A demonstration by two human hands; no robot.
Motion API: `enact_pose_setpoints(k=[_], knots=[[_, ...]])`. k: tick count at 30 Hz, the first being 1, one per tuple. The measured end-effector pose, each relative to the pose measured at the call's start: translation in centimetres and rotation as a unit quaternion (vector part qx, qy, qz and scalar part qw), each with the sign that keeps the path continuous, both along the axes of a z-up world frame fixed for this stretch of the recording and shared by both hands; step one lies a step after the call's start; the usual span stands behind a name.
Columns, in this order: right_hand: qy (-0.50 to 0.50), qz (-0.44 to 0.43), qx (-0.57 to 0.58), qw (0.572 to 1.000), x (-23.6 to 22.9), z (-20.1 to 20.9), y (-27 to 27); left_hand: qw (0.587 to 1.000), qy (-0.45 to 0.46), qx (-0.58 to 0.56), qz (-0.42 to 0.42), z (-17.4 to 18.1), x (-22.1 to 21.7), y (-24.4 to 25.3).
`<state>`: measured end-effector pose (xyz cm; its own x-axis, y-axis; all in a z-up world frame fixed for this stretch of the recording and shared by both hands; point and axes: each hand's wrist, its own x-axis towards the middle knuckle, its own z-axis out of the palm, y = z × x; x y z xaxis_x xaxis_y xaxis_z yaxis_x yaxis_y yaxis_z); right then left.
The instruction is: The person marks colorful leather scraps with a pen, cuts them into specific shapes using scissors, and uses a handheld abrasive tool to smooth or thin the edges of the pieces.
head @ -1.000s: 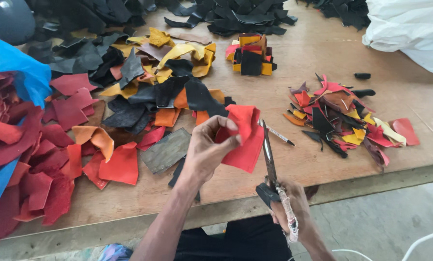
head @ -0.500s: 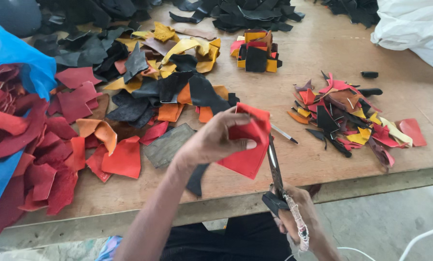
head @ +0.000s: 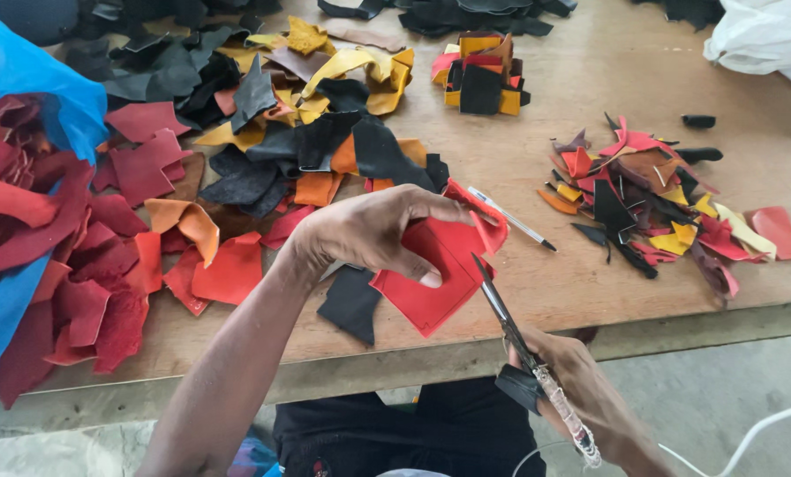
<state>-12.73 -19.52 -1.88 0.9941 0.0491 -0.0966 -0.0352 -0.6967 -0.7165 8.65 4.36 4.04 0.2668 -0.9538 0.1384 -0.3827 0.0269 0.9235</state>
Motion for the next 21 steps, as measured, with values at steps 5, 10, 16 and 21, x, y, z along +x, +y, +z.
enact_pose_setpoints(k=[5,10,16,21], knots=[[-0.003,0.017,-0.024,1.0,0.4,0.1,0.4,0.999,-0.036,-0.032,0.009,-0.3,-0.4,-0.2],[-0.012,-0.016,0.022,1.0,-0.1,-1.6,-0.6,0.996,-0.063,-0.053,0.04,-0.6,-0.4,0.1],[0.01,-0.106,0.109,0.988,0.0,-4.6,-0.6,0.992,-0.036,-0.088,0.086,-0.7,-0.4,-0.4],[-0.056,-0.02,0.03,0.998,-0.4,-4.1,0.1,0.993,-0.029,-0.093,0.074,-1.2,-0.9,-0.4]])
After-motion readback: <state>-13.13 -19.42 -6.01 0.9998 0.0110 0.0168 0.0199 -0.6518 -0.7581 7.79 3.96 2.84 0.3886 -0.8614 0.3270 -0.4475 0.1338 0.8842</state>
